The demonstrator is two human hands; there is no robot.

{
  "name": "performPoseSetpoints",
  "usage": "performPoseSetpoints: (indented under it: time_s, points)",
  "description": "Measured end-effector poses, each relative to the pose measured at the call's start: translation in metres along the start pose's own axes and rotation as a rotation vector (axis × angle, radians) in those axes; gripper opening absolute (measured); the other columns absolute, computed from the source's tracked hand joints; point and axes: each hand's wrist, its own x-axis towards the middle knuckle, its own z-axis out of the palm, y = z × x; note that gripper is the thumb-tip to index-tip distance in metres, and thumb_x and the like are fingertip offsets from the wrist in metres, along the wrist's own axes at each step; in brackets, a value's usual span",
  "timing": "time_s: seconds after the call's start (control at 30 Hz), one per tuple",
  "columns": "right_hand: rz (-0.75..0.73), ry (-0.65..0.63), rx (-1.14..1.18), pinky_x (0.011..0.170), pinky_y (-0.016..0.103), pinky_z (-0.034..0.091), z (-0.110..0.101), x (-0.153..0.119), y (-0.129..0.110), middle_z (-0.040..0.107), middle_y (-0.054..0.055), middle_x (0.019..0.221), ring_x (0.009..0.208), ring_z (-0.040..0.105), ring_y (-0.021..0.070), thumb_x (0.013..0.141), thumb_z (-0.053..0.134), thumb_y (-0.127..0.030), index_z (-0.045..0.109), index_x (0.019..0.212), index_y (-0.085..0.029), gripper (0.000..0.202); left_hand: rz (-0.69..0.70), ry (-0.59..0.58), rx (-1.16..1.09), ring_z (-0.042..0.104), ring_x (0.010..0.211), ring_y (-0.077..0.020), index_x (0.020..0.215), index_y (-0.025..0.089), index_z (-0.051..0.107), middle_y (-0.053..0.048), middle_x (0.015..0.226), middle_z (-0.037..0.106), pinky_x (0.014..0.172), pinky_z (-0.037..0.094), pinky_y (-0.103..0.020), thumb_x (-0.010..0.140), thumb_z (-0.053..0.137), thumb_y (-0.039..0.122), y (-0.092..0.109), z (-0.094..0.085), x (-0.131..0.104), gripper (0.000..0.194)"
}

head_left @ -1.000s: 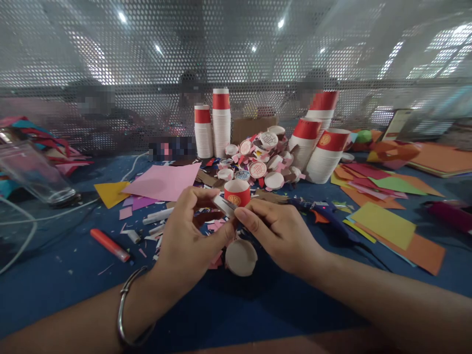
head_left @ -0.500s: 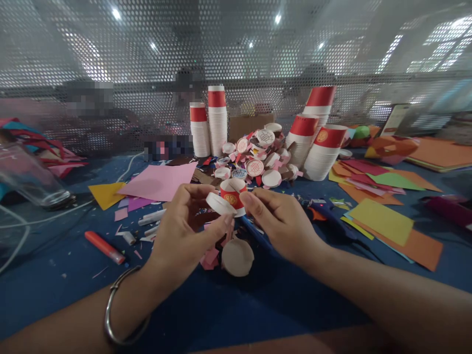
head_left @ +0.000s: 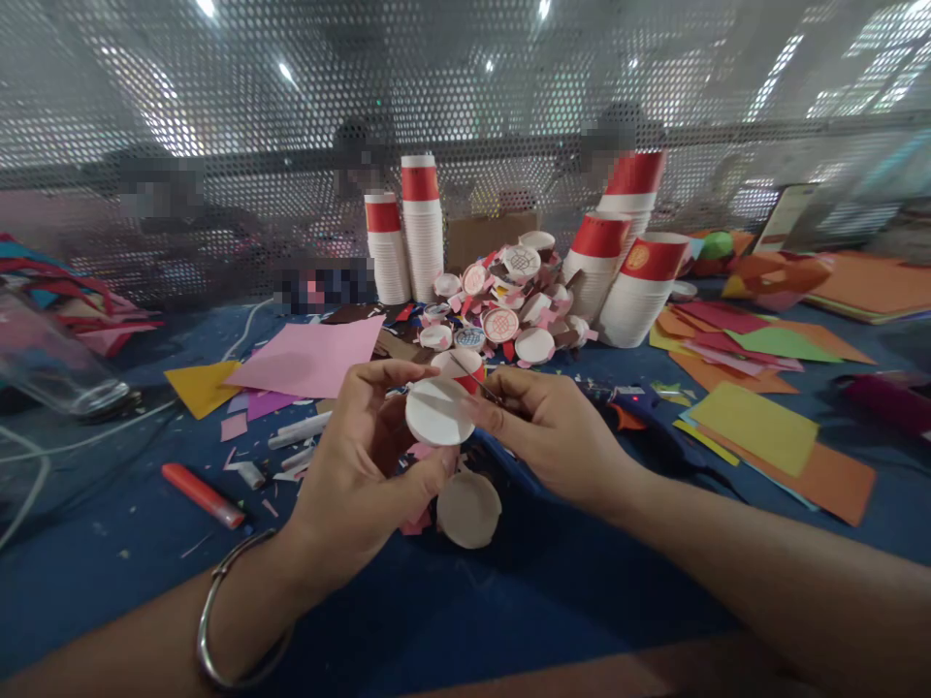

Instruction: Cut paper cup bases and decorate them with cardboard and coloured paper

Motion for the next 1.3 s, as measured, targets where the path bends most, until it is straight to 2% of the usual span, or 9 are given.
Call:
performPoseSetpoints:
  time_s: [0.17, 0.37, 0.53, 0.67, 0.83, 0.97, 1.1, 1.3]
  points:
    - [0.005, -0.013, 0.033, 0.06, 0.026, 0.043, -0.001, 0.0, 0.001, 0.059, -0.001, 0.071, 0.066, 0.052, 0.0134, 0.089, 0.071, -0.05, 0.063, 0.079, -0.019, 0.034, -0.069, -0.031, -0.039, 0.068, 0.111, -0.02, 0.124, 0.028, 0.059, -0.005, 0.125, 0.068, 0.092, 0.059, -0.031, 0.08, 0.082, 0.014, 0.0, -0.002, 0.0, 0.052]
    - [-0.019, 0.006, -0.002, 0.065, 0.026, 0.045, -0.003, -0.001, 0.003, 0.063, 0.0, 0.076, 0.069, 0.056, 0.0137, 0.094, 0.064, -0.028, 0.065, 0.083, -0.019, 0.014, -0.178, -0.066, -0.112, 0.069, 0.107, -0.0217, 0.128, 0.031, 0.064, -0.005, 0.123, 0.069, 0.085, 0.061, -0.032, 0.084, 0.08, 0.019, -0.002, -0.006, 0.003, 0.048]
    - [-0.033, 0.002, -0.063, 0.065, 0.026, 0.044, -0.003, 0.001, 0.002, 0.063, -0.001, 0.074, 0.069, 0.055, 0.0129, 0.093, 0.062, -0.022, 0.066, 0.082, -0.018, 0.012, -0.242, -0.095, -0.146, 0.071, 0.1, -0.0211, 0.125, 0.031, 0.064, -0.005, 0.118, 0.071, 0.082, 0.062, -0.032, 0.083, 0.082, 0.021, -0.001, -0.011, 0.005, 0.047]
    - [0.043, -0.054, -0.023, 0.065, 0.025, 0.042, -0.003, 0.0, 0.004, 0.064, -0.001, 0.079, 0.071, 0.054, 0.0124, 0.095, 0.065, -0.03, 0.068, 0.088, -0.017, 0.015, -0.254, -0.101, -0.169, 0.072, 0.092, -0.0171, 0.119, 0.031, 0.066, -0.002, 0.108, 0.072, 0.078, 0.062, -0.027, 0.08, 0.084, 0.017, 0.004, -0.015, 0.007, 0.045]
    - [0.126, -0.119, -0.005, 0.063, 0.027, 0.041, -0.003, -0.002, 0.004, 0.061, 0.0, 0.077, 0.07, 0.054, 0.0133, 0.096, 0.064, -0.052, 0.064, 0.086, -0.017, 0.037, -0.172, -0.116, -0.155, 0.072, 0.086, -0.0146, 0.12, 0.025, 0.063, -0.002, 0.102, 0.072, 0.075, 0.062, -0.024, 0.08, 0.084, 0.015, 0.001, -0.022, 0.012, 0.046]
    - [0.152, -0.205, 0.022, 0.068, 0.03, 0.044, -0.003, -0.001, 0.001, 0.067, 0.004, 0.08, 0.073, 0.059, 0.0158, 0.098, 0.055, -0.06, 0.062, 0.082, -0.018, 0.045, -0.133, -0.159, -0.064, 0.069, 0.105, -0.0173, 0.124, 0.029, 0.06, -0.003, 0.114, 0.07, 0.085, 0.06, -0.026, 0.085, 0.08, 0.015, -0.006, -0.029, 0.014, 0.046]
    - [0.182, -0.28, 0.009, 0.068, 0.031, 0.045, -0.003, -0.001, -0.002, 0.07, 0.005, 0.081, 0.074, 0.061, 0.0166, 0.099, 0.051, -0.061, 0.059, 0.08, -0.02, 0.047, -0.142, -0.186, 0.032, 0.066, 0.11, -0.0188, 0.13, 0.032, 0.058, -0.002, 0.117, 0.067, 0.091, 0.059, -0.029, 0.088, 0.077, 0.014, -0.009, -0.036, 0.014, 0.049]
    - [0.203, -0.322, 0.037, 0.067, 0.029, 0.045, -0.005, -0.001, -0.005, 0.071, 0.007, 0.088, 0.082, 0.063, 0.0174, 0.101, 0.051, -0.058, 0.061, 0.082, -0.018, 0.045, -0.158, -0.256, 0.08, 0.065, 0.118, -0.0205, 0.135, 0.033, 0.059, -0.005, 0.127, 0.067, 0.094, 0.057, -0.03, 0.095, 0.071, 0.024, -0.004, -0.04, 0.015, 0.042]
